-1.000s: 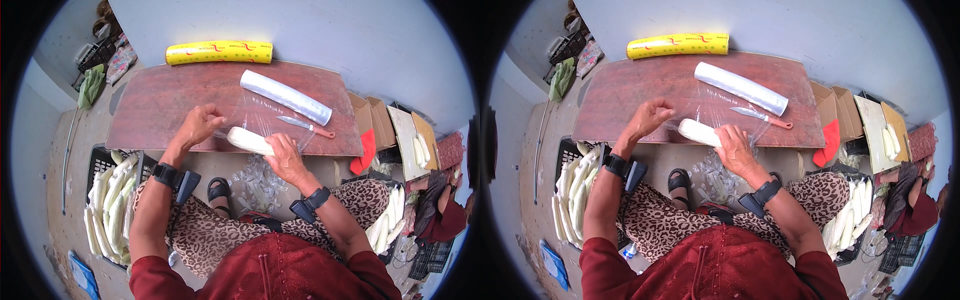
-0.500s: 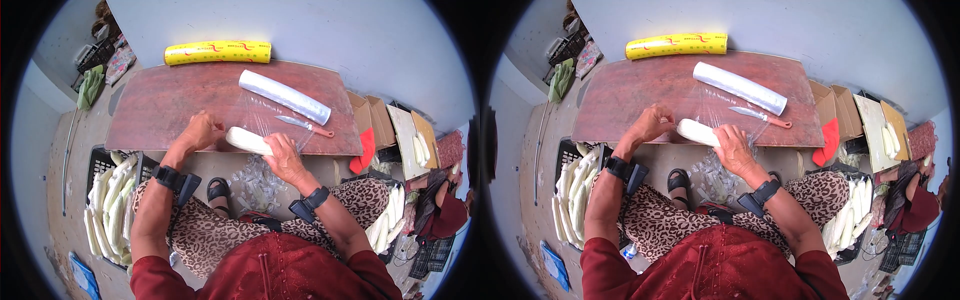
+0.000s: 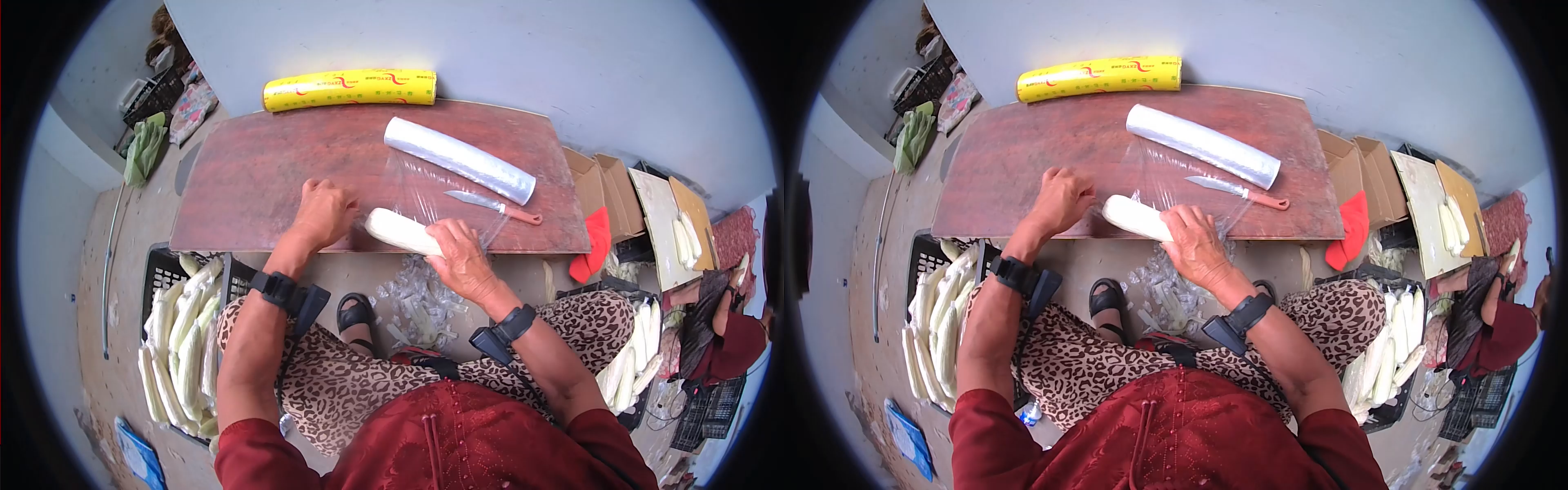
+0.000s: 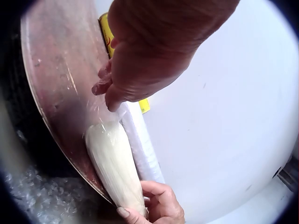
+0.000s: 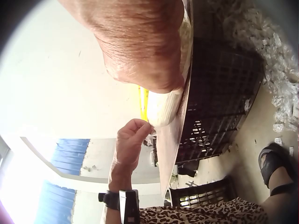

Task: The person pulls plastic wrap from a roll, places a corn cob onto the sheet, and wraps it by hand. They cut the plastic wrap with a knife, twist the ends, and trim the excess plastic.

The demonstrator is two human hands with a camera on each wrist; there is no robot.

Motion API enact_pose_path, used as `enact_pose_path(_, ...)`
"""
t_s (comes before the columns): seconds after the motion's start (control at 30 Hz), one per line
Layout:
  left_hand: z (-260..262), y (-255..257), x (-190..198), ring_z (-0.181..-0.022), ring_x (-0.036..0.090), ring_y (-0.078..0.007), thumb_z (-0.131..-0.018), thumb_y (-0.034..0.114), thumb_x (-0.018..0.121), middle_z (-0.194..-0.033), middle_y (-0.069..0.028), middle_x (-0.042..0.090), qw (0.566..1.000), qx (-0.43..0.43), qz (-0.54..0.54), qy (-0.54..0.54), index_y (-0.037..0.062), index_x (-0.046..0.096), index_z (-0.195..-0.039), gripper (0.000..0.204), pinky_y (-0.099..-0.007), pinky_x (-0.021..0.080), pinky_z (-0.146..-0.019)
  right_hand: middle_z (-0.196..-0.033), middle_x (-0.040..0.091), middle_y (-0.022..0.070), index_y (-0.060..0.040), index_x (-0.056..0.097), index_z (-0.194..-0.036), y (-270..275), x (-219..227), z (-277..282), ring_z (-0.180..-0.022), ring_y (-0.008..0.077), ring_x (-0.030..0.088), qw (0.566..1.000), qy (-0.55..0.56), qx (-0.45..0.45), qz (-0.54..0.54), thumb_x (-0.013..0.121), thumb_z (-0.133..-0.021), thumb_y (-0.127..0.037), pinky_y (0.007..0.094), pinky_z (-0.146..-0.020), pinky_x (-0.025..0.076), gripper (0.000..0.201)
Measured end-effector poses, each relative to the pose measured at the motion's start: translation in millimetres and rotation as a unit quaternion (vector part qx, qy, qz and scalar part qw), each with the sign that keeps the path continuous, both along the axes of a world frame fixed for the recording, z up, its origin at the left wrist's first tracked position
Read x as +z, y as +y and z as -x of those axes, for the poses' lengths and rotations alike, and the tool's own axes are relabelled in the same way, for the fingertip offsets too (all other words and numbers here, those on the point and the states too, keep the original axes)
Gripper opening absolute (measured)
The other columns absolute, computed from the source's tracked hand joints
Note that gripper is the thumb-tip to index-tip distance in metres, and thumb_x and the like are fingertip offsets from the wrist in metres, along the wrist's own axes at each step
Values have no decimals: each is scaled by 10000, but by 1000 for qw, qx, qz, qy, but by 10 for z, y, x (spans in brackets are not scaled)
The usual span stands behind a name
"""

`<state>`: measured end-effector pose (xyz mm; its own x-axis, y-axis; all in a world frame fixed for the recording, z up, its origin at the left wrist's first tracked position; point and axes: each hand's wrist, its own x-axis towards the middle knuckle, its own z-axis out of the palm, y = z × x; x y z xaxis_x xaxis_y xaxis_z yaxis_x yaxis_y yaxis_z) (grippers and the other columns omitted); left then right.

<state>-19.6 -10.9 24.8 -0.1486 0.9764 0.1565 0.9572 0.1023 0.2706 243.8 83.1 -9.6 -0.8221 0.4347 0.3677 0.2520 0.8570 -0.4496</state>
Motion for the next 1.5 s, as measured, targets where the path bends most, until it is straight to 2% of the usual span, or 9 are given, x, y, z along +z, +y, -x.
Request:
enact_pose_path(0.43, 77, -179, 185, -936, 586, -313, -759, 28, 545, -857, -122, 687, 995, 35, 91, 28, 86, 669, -811, 146, -400, 348, -943, -1138, 548, 123, -38, 527, -1181, -9, 0, -8, -1087, 311, 526, 1000, -9, -7, 8, 738, -701, -43, 419, -902, 399, 525)
enact_pose_path(0.63, 143, -252, 282, -904, 607, -300, -788, 42, 525, -828, -126, 671, 974, 113, 152, 121, 92, 653, -812, 140, -406, 393, -901, -1130, 553, 121, -41, 529, -1177, -17, 2, -10, -1084, 310, 527, 1000, 1, -7, 5, 736, -700, -41, 415, -889, 402, 520)
enact_pose_path(0.73, 146, -239, 286, -999, 617, -354, -822, 94, 568, -926, -171, 685, 976, 163, 45, 139, 61, 673, -922, 149, -446, 443, -846, -1124, 556, 120, -41, 533, -1172, -21, 2, -9, -1076, 309, 530, 1000, 9, -9, 5, 737, -698, -42, 417, -878, 407, 516)
enact_pose_path(0.83, 200, -48, 134, -975, 641, -370, -872, 225, 614, -966, -210, 682, 978, 178, 1, -111, 27, 669, -1004, 244, -437, 482, -826, -1110, 535, 101, -63, 525, -1173, -10, -21, -9, -1076, 299, 506, 1000, 4, -6, 3, 728, -702, -59, 428, -863, 386, 513)
enact_pose_path(0.93, 117, 57, 84, -943, 656, -351, -865, 355, 663, -993, -223, 680, 951, 162, 46, -260, -7, 659, -1057, 411, -412, 506, -805, -1123, 557, 117, -44, 536, -1170, -20, 0, -6, -1062, 306, 532, 1000, 3, -9, -4, 739, -695, -41, 418, -866, 410, 517)
enact_pose_path(1.13, 9, 114, 33, -814, 668, -343, -846, 308, 648, -858, -239, 679, 955, 82, 151, -243, -33, 687, -906, 349, -413, 503, -722, -1136, 549, 118, -44, 527, -1177, -27, 6, -2, -1079, 307, 528, 1000, -3, -9, -8, 735, -700, -40, 415, -884, 408, 520)
enact_pose_path(1.23, 115, 133, -142, -720, 625, -258, -832, 212, 633, -746, -181, 647, 970, 72, 120, -200, -22, 660, -848, 236, -387, 481, -664, -1141, 545, 122, -42, 523, -1180, -30, 13, -8, -1084, 307, 526, 1000, -3, -9, -4, 736, -699, -42, 415, -892, 407, 526)
enact_pose_path(1.33, 177, 99, -303, -744, 627, -413, -766, 157, 592, -818, -283, 615, 976, 81, 78, -188, -18, 659, -841, 202, -444, 482, -670, -1145, 544, 127, -40, 523, -1184, -24, 9, -4, -1081, 309, 526, 1000, -11, -9, -3, 735, -701, -42, 415, -893, 408, 528)
enact_pose_path(1.5, 275, 78, -394, -661, 626, -352, -763, 167, 593, -728, -242, 619, 962, 117, 115, -217, -24, 640, -784, 198, -418, 487, -626, -1141, 527, 118, -58, 521, -1178, 27, -28, -1, -1084, 316, 503, 1000, -5, 2, 4, 709, -726, -54, 430, -887, 389, 490)
